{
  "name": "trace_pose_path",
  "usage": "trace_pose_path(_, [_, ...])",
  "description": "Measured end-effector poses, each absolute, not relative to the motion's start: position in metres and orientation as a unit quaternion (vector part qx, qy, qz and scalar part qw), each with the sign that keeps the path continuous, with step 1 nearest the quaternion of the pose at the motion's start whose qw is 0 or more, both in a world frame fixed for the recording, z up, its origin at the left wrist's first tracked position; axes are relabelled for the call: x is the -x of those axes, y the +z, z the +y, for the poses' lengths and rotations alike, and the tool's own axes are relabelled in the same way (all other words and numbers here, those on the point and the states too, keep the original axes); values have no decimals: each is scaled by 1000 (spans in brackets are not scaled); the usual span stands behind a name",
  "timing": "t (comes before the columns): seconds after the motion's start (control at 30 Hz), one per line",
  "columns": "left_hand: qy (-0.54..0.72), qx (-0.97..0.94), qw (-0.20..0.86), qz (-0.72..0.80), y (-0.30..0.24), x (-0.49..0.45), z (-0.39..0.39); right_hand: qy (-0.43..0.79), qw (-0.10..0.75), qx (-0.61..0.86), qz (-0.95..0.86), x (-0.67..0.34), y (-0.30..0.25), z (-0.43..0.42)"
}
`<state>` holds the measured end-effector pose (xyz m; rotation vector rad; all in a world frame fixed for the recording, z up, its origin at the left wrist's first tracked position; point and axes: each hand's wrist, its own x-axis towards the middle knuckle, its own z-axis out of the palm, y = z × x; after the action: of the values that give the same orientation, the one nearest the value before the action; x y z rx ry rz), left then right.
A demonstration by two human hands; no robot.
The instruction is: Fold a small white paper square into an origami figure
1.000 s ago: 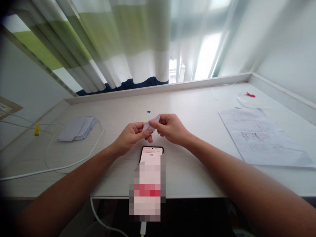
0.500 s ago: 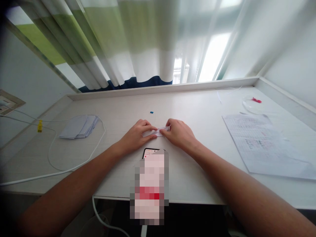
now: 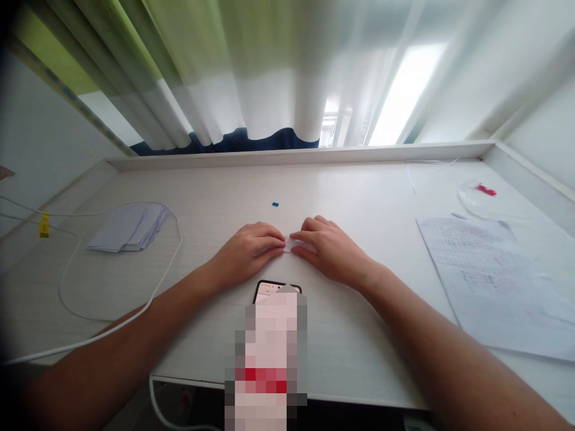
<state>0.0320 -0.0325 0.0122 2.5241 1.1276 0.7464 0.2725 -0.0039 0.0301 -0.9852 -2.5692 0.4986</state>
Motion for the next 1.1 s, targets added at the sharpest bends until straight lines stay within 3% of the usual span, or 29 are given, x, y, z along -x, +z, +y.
trace_pose_path(0.5, [278, -827, 238, 426, 19, -30, -36, 213, 152, 363, -894, -266, 27, -5])
trace_pose_path(0.8, [330, -762, 297, 471, 14, -37, -36, 251, 195, 434, -843, -256, 25, -9])
trace_pose_path(0.93, [315, -780, 267, 471, 13, -35, -37, 207, 222, 371, -878, -259, 24, -10])
trace_pose_path(1.1, [232, -861, 144, 429, 20, -32, -41, 156, 163, 291, -930, -264, 32, -9])
